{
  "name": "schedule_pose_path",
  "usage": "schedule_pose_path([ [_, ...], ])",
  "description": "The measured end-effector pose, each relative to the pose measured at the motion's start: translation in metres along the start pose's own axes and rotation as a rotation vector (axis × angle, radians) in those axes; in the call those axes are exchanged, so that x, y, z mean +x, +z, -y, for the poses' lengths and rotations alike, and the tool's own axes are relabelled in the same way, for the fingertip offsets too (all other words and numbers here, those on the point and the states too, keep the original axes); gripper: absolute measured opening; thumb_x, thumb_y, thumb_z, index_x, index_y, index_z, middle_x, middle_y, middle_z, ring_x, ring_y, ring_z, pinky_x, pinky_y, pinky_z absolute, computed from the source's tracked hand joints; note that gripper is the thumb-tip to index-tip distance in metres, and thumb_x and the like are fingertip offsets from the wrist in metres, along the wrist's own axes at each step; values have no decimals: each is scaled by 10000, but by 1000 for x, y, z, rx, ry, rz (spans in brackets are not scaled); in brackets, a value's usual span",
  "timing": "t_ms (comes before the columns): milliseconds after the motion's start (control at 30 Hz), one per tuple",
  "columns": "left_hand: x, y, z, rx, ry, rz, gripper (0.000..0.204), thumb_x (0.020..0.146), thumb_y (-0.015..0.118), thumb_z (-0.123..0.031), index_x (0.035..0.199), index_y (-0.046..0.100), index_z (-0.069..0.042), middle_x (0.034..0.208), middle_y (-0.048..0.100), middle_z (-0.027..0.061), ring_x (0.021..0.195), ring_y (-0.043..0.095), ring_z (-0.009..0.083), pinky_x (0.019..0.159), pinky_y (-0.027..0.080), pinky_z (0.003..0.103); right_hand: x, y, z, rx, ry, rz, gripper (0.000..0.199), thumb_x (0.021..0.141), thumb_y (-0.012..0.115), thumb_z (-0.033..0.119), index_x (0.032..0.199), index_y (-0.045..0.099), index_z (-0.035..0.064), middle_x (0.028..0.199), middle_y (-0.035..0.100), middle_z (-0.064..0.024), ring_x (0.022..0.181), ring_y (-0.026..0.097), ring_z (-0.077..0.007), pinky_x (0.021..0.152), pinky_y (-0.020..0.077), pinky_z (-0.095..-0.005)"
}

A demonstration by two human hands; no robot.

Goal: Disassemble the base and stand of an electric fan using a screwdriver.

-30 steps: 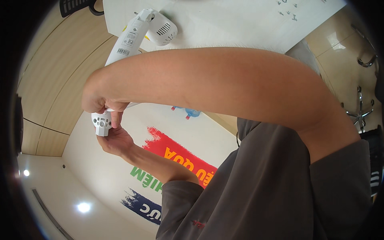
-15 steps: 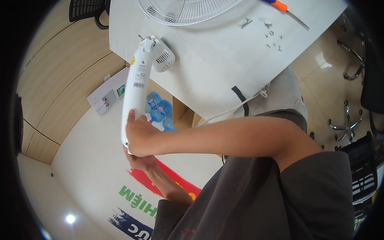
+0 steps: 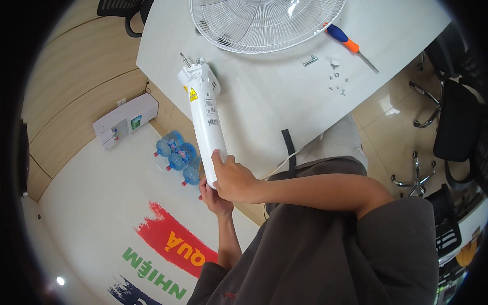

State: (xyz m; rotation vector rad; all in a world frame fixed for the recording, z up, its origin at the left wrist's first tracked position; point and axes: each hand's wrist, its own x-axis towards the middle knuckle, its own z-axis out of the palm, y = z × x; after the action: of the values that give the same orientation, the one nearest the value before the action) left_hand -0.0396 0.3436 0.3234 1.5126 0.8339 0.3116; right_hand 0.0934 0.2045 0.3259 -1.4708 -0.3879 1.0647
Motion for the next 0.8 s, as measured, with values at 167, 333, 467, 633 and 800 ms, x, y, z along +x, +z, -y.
schedule_pose_path([
  [167,-5,10,22,3,-87,5,420,1029,396,-371,1249,429,-14,1176,559,144,1042,608,218,918,501,365,1,1,-11,-80,13,-23,782,835,660,184,1423,238,-112,1012,521,-350,701,636,-461,613,539,-474],
  [333,-6,0,39,-36,-177,12,492,1040,341,-425,1330,391,-30,1216,552,154,1091,590,226,944,491,380,-5,-5,-7,-182,5,1,758,851,648,200,1421,267,-124,1020,523,-346,736,664,-439,612,562,-455],
  [467,-9,20,36,-160,-209,104,482,1043,363,-389,1379,372,-44,1259,530,136,1079,596,247,919,508,377,-6,18,-21,-226,-41,-111,751,851,639,190,1434,271,-107,1015,508,-340,661,635,-440,548,537,-472],
  [633,-7,44,39,-196,-248,54,473,1040,384,-351,1393,358,-37,1274,524,159,1085,597,267,919,511,377,5,41,-22,-358,-7,-117,726,869,611,234,1444,301,-84,1137,431,-452,678,647,-490,549,568,-433],
  [800,-4,56,39,-235,-289,-51,469,1037,410,-304,1410,340,-28,1293,515,188,1093,598,292,919,514,376,3,18,-3,-160,115,-11,666,841,576,119,1441,341,-47,1350,305,-426,1040,466,-498,805,471,-486],
])
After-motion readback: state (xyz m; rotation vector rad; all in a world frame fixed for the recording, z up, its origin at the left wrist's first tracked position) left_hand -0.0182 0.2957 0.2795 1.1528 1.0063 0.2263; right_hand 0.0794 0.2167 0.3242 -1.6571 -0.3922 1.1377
